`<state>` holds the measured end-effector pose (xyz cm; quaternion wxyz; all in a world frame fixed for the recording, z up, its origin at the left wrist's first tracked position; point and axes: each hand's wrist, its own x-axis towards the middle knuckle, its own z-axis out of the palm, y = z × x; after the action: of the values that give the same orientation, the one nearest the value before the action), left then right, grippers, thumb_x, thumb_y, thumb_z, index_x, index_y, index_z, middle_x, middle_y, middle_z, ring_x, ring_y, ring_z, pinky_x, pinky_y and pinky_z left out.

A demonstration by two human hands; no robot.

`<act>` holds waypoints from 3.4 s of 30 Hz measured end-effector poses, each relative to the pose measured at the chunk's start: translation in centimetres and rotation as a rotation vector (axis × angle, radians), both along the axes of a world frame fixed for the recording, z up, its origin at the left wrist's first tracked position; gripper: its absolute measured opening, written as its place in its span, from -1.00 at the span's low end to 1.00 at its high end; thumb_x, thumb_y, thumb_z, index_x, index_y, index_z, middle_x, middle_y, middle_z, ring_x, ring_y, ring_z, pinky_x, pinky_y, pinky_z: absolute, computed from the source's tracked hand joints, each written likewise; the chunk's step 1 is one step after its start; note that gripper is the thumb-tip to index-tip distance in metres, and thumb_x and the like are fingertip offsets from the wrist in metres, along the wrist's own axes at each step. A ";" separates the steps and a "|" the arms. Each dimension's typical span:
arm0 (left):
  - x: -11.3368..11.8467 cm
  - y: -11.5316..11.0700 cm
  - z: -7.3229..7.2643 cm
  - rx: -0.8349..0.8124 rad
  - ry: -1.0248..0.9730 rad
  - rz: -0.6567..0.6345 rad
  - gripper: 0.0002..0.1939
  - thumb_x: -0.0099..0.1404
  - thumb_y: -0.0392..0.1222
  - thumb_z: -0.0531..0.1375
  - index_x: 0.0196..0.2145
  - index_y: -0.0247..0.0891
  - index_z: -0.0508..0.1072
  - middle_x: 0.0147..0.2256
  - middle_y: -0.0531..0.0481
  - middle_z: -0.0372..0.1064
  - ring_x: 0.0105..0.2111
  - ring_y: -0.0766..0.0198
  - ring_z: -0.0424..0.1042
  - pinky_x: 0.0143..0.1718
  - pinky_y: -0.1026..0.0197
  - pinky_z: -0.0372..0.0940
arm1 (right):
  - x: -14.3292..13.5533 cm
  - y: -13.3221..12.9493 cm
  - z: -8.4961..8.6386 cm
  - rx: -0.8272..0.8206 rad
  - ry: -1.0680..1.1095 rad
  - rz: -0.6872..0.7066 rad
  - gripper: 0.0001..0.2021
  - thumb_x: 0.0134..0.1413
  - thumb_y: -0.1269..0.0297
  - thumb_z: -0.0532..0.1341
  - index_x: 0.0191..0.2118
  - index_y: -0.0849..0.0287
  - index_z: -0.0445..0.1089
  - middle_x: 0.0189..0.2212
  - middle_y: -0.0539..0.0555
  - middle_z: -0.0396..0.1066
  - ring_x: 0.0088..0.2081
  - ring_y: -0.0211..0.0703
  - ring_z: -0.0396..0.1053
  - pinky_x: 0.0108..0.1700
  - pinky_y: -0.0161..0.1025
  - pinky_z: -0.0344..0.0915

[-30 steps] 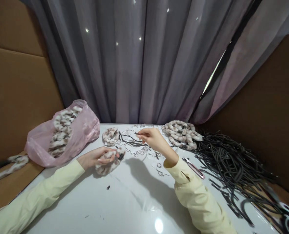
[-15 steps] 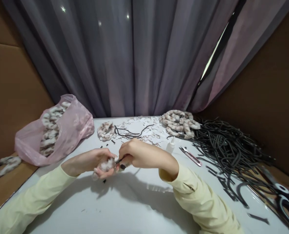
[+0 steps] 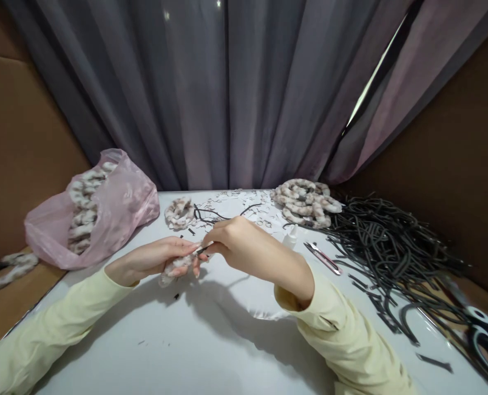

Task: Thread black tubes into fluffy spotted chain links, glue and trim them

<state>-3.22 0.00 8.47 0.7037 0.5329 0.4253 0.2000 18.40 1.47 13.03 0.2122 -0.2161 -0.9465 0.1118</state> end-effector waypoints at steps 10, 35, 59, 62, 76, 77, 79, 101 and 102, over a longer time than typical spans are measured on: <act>0.1 -0.2 0.3 -0.035 -0.087 -0.028 -0.69 0.20 -0.02 0.15 -0.42 -0.40 0.41 -0.44 -0.09 0.39 -0.69 0.50 0.06 -0.65 0.33 -0.04 | -1.4 0.1 -1.2 0.082 -0.030 0.061 -0.82 0.11 0.55 0.10 -0.40 0.25 0.42 -0.41 0.06 0.34 -0.39 -0.29 0.29 -0.36 -0.39 0.16; 1.9 -2.7 0.4 0.654 0.351 0.091 -0.56 0.34 0.10 -0.11 -0.50 -0.26 0.27 -0.60 0.07 0.22 -0.60 0.37 0.19 -0.54 0.33 0.08 | -1.3 0.3 -0.6 -0.031 0.112 0.075 -0.86 0.05 0.59 0.12 -0.40 0.25 0.34 -0.46 0.00 0.31 -0.44 -0.33 0.25 -0.37 -0.40 0.14; 2.0 -3.0 -0.5 0.889 0.542 0.133 -0.73 0.37 -0.06 -0.16 -0.46 -0.18 0.06 -0.56 0.12 0.09 -0.57 0.33 0.10 -0.51 0.27 0.01 | 0.0 0.3 0.5 0.049 0.034 0.032 -0.86 0.07 0.55 0.13 -0.32 0.26 0.41 -0.37 0.07 0.39 -0.35 -0.26 0.34 -0.32 -0.35 0.22; 1.9 -3.1 -0.3 0.944 0.588 0.081 -0.74 0.38 -0.11 -0.19 -0.46 -0.18 0.04 -0.56 0.13 0.09 -0.58 0.33 0.12 -0.51 0.27 0.03 | 0.2 -0.1 0.8 0.179 0.014 0.022 -0.81 0.14 0.51 0.08 -0.37 0.26 0.43 -0.38 0.11 0.38 -0.34 -0.21 0.33 -0.30 -0.29 0.22; 2.0 -3.4 0.1 2.045 0.888 0.018 -0.79 0.30 -0.40 -0.03 -0.49 -0.27 0.22 -0.62 0.06 0.15 -0.61 0.29 0.17 -0.58 0.23 0.07 | -0.9 1.7 -1.1 0.222 0.161 0.219 -0.80 0.17 0.43 0.12 -0.27 0.21 0.51 -0.36 0.12 0.42 -0.34 -0.21 0.26 -0.26 -0.26 0.21; 2.0 -3.3 0.2 2.096 0.935 0.035 -0.80 0.30 -0.39 -0.02 -0.47 -0.29 0.25 -0.62 0.05 0.15 -0.61 0.28 0.17 -0.58 0.21 0.07 | -0.9 1.8 -1.2 0.176 0.178 0.225 -0.80 0.16 0.46 0.12 -0.28 0.22 0.51 -0.36 0.12 0.43 -0.35 -0.23 0.28 -0.27 -0.28 0.23; 2.0 -3.3 0.3 2.140 0.993 0.058 -0.84 0.30 -0.37 0.01 -0.44 -0.32 0.28 -0.62 0.05 0.16 -0.60 0.27 0.17 -0.58 0.20 0.07 | -0.9 1.8 -1.3 0.095 0.195 0.231 -0.78 0.14 0.51 0.11 -0.29 0.23 0.52 -0.36 0.12 0.43 -0.36 -0.25 0.33 -0.29 -0.32 0.26; 1.4 -2.5 -1.6 2.074 0.612 0.139 -0.76 0.26 -0.48 -0.05 -0.15 -0.34 0.27 -0.56 0.01 0.36 -0.57 0.32 0.35 -0.53 0.30 0.24 | -1.5 1.7 -1.3 -0.150 0.111 0.096 -0.79 0.00 0.60 0.15 -0.30 0.28 0.50 -0.35 0.09 0.49 -0.35 -0.26 0.42 -0.28 -0.38 0.26; 1.3 -2.4 -1.7 1.988 0.581 0.203 -0.76 0.26 -0.47 -0.04 -0.16 -0.31 0.28 -0.53 0.01 0.38 -0.56 0.34 0.36 -0.52 0.32 0.24 | -1.5 1.6 -1.3 -0.137 0.129 0.034 -0.79 0.01 0.58 0.16 -0.26 0.28 0.49 -0.32 0.11 0.49 -0.33 -0.24 0.41 -0.28 -0.37 0.26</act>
<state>-1.87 -2.35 6.72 -0.2026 0.8617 0.2648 0.3825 16.93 3.10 11.76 0.2555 -0.2062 -0.9245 0.1936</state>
